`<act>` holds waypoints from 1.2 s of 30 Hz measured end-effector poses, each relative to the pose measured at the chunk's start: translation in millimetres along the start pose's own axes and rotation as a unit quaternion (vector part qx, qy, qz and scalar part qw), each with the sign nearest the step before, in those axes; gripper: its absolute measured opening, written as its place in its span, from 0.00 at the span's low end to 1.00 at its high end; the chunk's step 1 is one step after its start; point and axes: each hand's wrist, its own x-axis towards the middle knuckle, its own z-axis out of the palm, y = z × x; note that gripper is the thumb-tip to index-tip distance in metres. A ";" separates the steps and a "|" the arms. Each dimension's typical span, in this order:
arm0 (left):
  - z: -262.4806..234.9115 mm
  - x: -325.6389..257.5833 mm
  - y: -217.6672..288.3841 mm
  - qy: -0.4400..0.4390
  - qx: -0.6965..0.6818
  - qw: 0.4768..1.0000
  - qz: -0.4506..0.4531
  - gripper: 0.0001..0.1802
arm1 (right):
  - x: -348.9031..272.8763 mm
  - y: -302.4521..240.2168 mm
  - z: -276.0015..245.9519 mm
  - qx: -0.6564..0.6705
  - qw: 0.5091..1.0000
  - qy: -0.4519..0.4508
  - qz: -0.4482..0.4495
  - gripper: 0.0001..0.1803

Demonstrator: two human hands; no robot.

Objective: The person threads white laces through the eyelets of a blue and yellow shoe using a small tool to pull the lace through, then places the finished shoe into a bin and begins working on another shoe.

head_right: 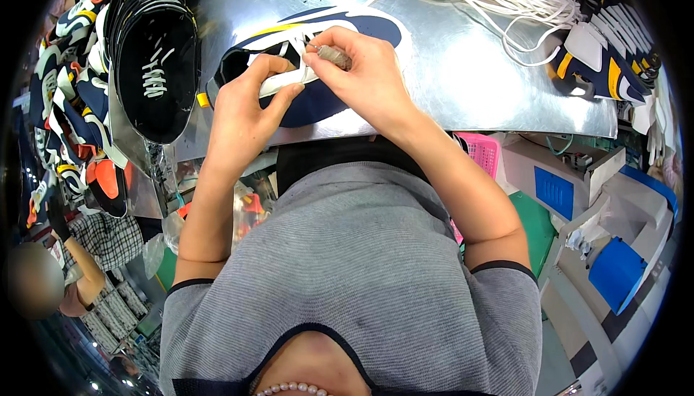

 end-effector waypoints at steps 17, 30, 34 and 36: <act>13.7 0.7 -12.7 0.055 0.046 0.985 0.155 0.12 | -31.1 -8.5 -8.0 0.024 0.992 -0.071 0.105 0.08; 7.1 -3.7 -13.6 0.005 0.006 0.995 0.104 0.13 | -22.9 -25.1 -3.4 0.020 0.983 -0.086 0.159 0.08; 7.1 -10.1 -10.5 -0.055 0.015 0.988 0.142 0.16 | -22.0 -22.7 4.0 0.052 0.977 -0.090 0.185 0.07; 7.2 -12.6 -11.3 -0.051 0.006 0.991 0.126 0.18 | -20.0 -24.8 1.0 0.002 0.976 -0.123 0.178 0.07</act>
